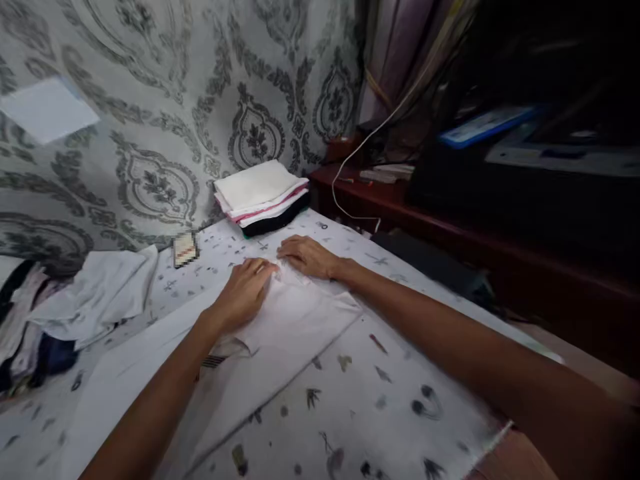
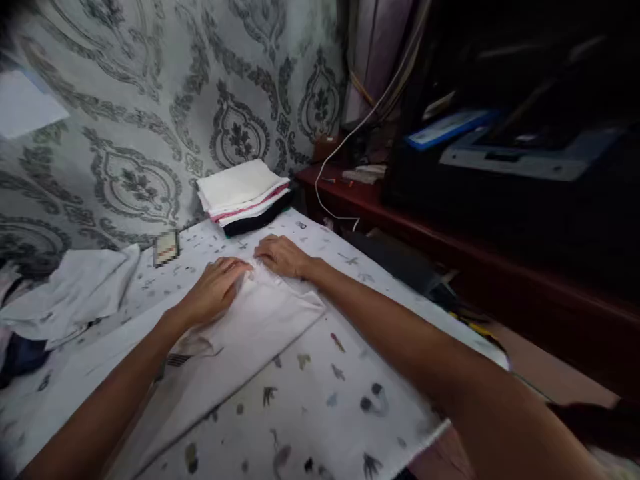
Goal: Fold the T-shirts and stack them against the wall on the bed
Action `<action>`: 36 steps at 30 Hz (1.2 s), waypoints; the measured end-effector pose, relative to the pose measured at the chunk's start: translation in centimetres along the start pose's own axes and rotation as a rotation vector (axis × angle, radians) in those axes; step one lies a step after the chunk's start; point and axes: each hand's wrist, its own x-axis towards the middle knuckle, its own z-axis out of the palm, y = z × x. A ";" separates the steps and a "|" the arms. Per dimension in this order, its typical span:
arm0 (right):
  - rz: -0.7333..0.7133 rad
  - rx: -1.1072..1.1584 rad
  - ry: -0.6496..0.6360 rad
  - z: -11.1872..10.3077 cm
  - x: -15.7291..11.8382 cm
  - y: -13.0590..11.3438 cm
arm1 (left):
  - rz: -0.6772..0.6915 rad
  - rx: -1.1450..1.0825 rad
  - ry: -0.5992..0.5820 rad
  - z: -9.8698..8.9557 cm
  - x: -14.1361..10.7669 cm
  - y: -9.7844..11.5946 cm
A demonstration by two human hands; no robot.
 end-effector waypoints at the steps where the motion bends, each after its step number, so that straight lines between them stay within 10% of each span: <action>1: -0.004 0.001 0.000 0.0 0.0 0.0 | -0.002 -0.020 0.000 -0.1 0.0 -0.4; 17: -0.014 -0.001 0.038 0.1 -0.1 0.1 | -0.394 0.110 0.052 0.4 3.4 2.8; 27: -0.009 0.019 0.041 0.3 -0.2 0.3 | -0.259 0.004 0.166 0.4 2.9 1.5; 36: 0.023 0.058 0.039 0.3 0.0 0.4 | -0.071 -0.116 0.031 0.3 3.3 -0.3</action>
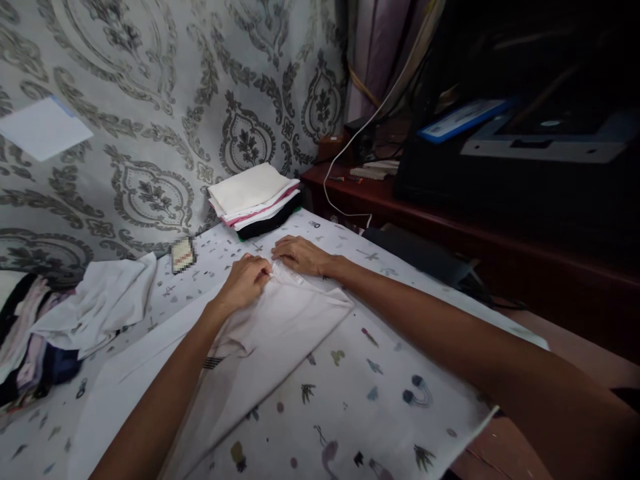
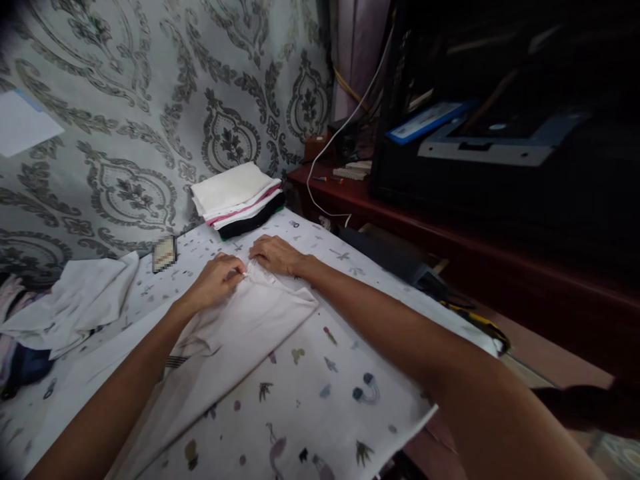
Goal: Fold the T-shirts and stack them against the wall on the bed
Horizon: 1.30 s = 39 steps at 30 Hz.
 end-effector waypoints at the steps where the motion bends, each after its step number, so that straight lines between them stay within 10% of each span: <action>1: 0.006 0.005 -0.002 -0.1 0.0 -0.1 | 0.006 -0.028 -0.017 0.0 0.0 -0.2; 28: 0.018 -0.003 -0.040 -0.4 0.0 -0.2 | 0.230 0.125 -0.307 -2.6 -0.7 1.0; 39: 0.002 -0.036 -0.033 -0.7 -0.1 -0.6 | 0.163 0.170 -0.211 -4.2 -0.6 0.1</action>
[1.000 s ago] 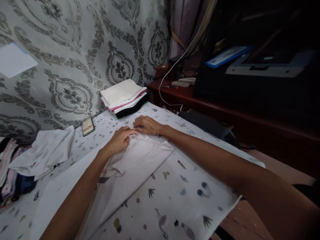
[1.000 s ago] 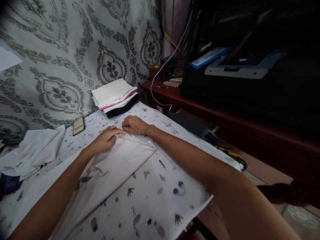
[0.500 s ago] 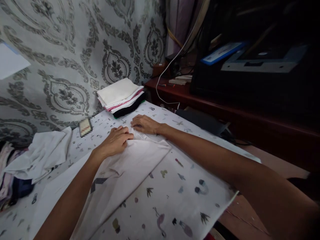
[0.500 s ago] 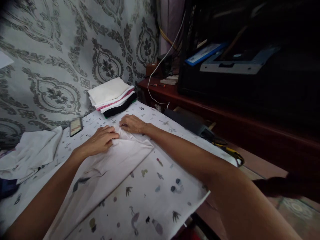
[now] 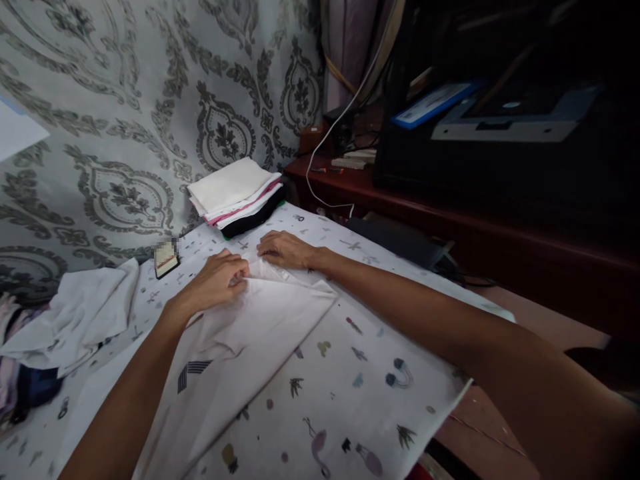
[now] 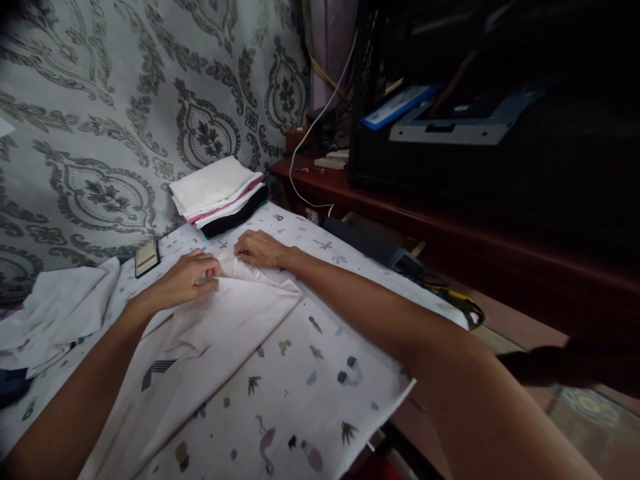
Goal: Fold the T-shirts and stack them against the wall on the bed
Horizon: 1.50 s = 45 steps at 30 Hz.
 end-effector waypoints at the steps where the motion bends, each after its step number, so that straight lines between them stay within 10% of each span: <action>1: 0.001 -0.001 0.002 0.0 0.0 0.0 | 0.005 0.015 0.017 -0.1 0.0 -0.2; 17: 0.031 0.004 -0.016 -0.1 0.1 -0.1 | -0.218 0.010 0.327 2.3 -0.6 1.4; 31: 0.268 0.446 0.095 -0.5 -0.2 -0.1 | -0.077 -0.149 0.254 6.0 -2.3 5.2; 38: 0.438 0.597 0.243 -1.7 -0.5 -0.8 | -0.245 -0.227 0.373 4.7 -9.3 4.0; 45: 0.145 0.171 -0.094 -1.7 0.7 -7.7 | -0.615 -0.279 0.412 4.8 -19.5 -1.3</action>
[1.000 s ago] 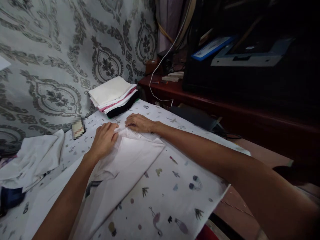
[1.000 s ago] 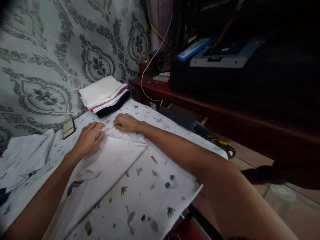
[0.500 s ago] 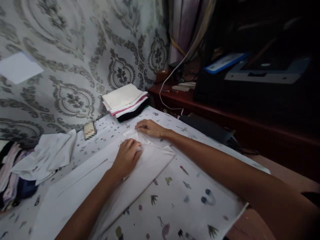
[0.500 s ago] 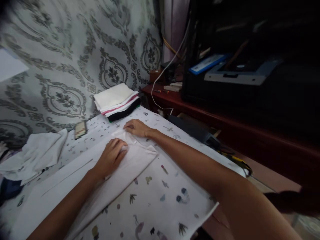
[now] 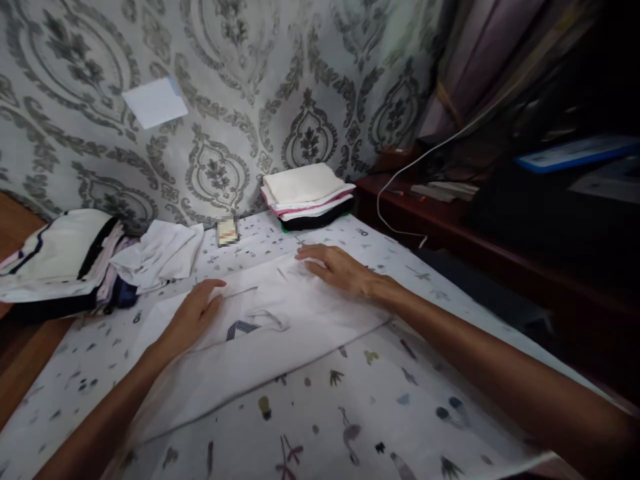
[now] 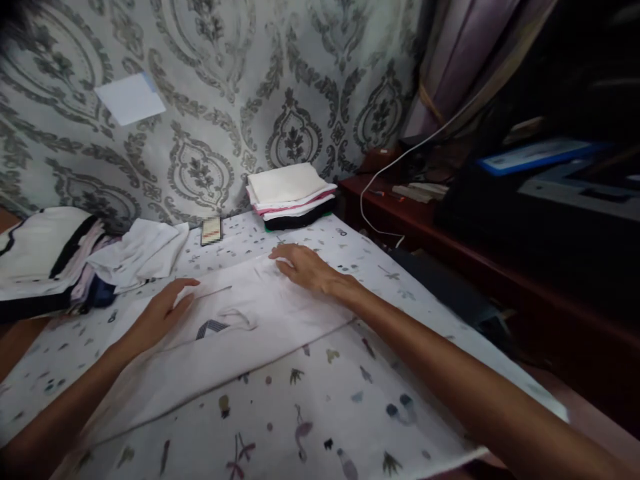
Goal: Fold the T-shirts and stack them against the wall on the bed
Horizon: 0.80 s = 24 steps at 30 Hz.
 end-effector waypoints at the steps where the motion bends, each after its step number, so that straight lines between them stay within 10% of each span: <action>1: -0.051 -0.059 -0.057 0.6 0.1 -1.1 | -0.040 0.010 0.007 -0.6 -0.5 -0.9; 7: -0.098 -0.292 -0.262 5.0 0.2 -3.2 | -0.165 0.069 0.078 -3.8 -3.8 -6.3; 15: -0.144 -0.369 -0.186 6.5 -0.3 -2.8 | -0.466 -0.145 0.270 -6.6 -8.4 -14.6; 20: -0.357 -0.312 -0.133 8.8 0.4 -10.5 | -0.498 -0.178 0.298 -6.2 -8.6 -16.4; 24: -0.446 -0.215 -0.366 12.3 1.4 -18.1 | -0.507 -0.148 0.290 -5.6 -7.4 -16.6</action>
